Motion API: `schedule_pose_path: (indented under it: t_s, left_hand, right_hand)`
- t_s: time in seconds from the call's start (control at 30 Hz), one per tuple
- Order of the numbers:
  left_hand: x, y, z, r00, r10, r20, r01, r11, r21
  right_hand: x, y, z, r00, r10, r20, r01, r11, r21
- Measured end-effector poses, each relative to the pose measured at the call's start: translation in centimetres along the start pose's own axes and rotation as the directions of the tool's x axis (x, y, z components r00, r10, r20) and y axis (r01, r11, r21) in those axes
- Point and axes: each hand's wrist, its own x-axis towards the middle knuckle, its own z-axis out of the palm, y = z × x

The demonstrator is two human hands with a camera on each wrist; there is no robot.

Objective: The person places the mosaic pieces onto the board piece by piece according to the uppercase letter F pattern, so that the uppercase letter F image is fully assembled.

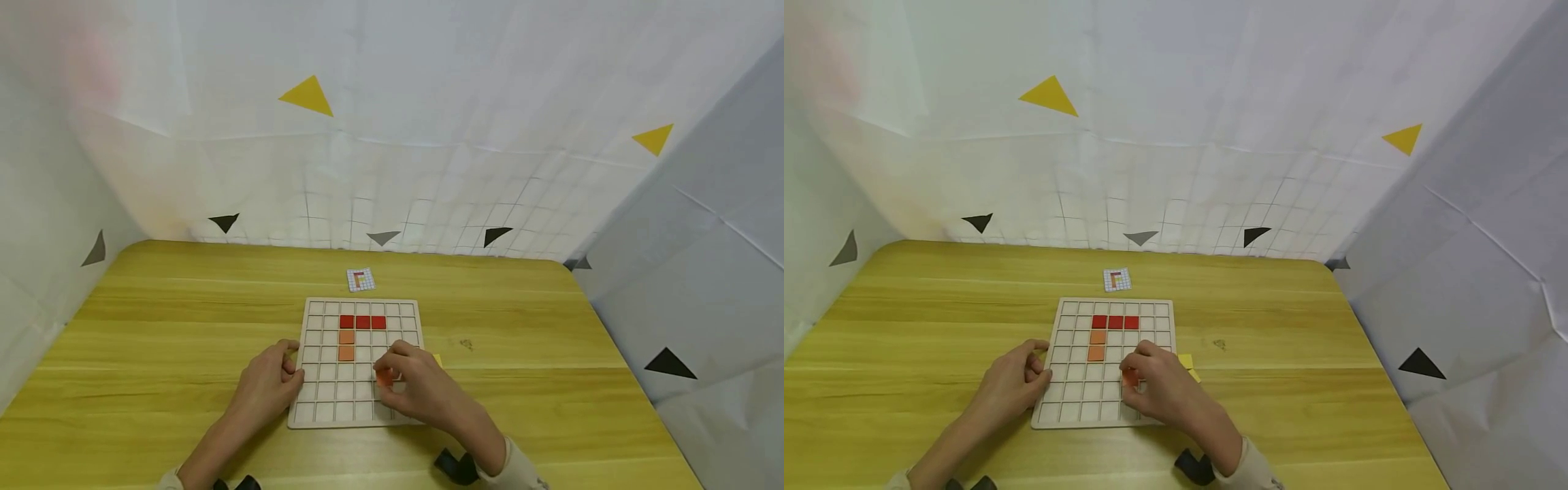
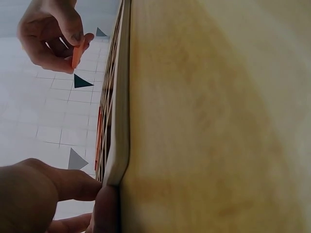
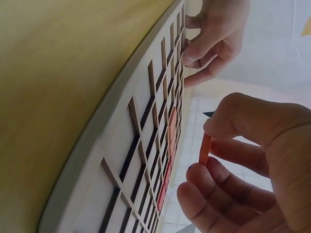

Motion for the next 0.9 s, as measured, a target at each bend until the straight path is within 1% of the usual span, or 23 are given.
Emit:
schedule_pose_path:
  t_s: [0.23,0.5,0.73,0.9]
  left_hand:
    - [0.0,0.1,-0.1,1.0,0.0,0.002,0.0,1.0,-0.002]
    - [-0.1,0.1,-0.1,1.0,-0.002,0.005,0.002,1.0,-0.005]
    - [-0.1,0.1,0.0,1.0,0.015,-0.006,-0.015,1.0,0.006]
    - [0.0,0.2,-0.1,1.0,0.009,-0.003,-0.009,1.0,0.006]
  right_hand:
    - [0.4,-0.2,0.2,0.999,0.025,0.028,-0.025,1.0,0.012]
    - [0.8,-0.3,0.6,1.0,0.008,0.03,-0.008,1.0,0.004]
    - [1.0,-0.2,1.0,0.999,-0.001,0.032,0.002,0.999,-0.037]
    - [1.4,-0.1,1.1,0.999,0.001,0.043,0.0,0.999,-0.033]
